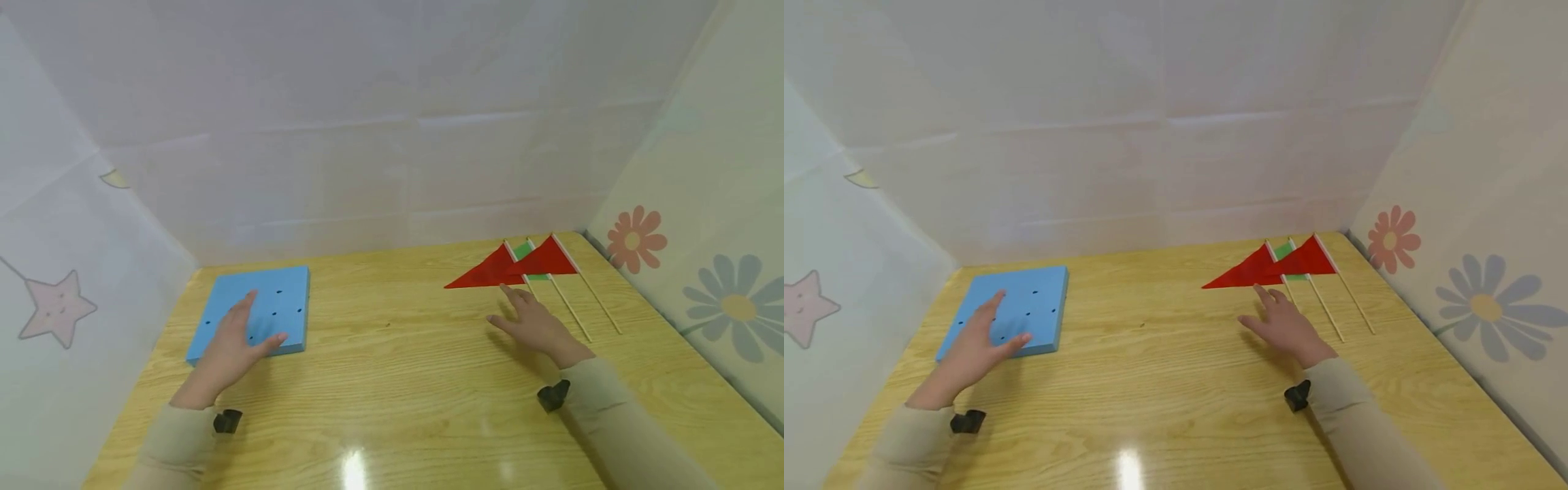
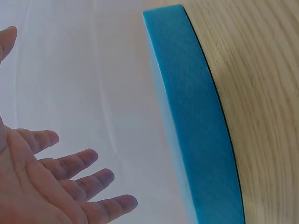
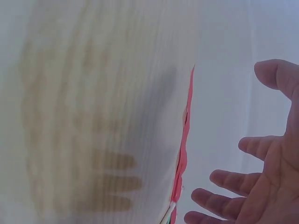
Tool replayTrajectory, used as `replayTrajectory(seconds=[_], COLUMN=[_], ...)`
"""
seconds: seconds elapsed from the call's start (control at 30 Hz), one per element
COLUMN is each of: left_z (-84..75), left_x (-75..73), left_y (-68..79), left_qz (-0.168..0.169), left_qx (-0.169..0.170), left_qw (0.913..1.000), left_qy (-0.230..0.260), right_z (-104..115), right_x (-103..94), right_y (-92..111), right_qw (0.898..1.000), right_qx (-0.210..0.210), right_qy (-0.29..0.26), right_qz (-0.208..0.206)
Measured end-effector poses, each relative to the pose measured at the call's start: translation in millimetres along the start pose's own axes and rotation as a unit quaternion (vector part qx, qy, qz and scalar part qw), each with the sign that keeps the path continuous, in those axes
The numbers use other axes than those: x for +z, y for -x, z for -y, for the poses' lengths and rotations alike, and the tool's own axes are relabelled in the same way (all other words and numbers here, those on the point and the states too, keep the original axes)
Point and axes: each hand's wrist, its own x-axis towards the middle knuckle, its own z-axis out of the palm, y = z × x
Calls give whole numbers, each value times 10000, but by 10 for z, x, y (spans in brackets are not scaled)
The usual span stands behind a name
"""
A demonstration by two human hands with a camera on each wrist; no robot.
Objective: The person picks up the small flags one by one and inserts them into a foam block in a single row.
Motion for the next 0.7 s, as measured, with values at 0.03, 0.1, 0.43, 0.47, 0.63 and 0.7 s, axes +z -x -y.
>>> replayTrajectory(seconds=[0.03,0.1,0.43,0.47,0.63,0.7], left_z=[23,70,328,352,425,456], left_x=[-13,-37,-156,-165,-194,-210], left_y=[2,10,47,51,74,84], left_qz=[-3,1,49,65,99,91], left_qx=[-39,-131,-598,-653,-813,-839], left_qw=[10000,9998,9972,9967,9951,9950], left_qy=[56,155,451,483,561,535], right_z=[-18,-57,-313,-333,-449,-484], right_x=[-11,-30,-128,-146,-240,-268], right_y=[-8,-21,-35,-31,-4,9], right_qw=[10000,9998,9970,9965,9913,9882], right_qx=[28,90,254,259,521,658], right_qy=[-58,-150,-672,-741,-1163,-1347], right_qz=[-12,-32,-281,-303,-336,-325])
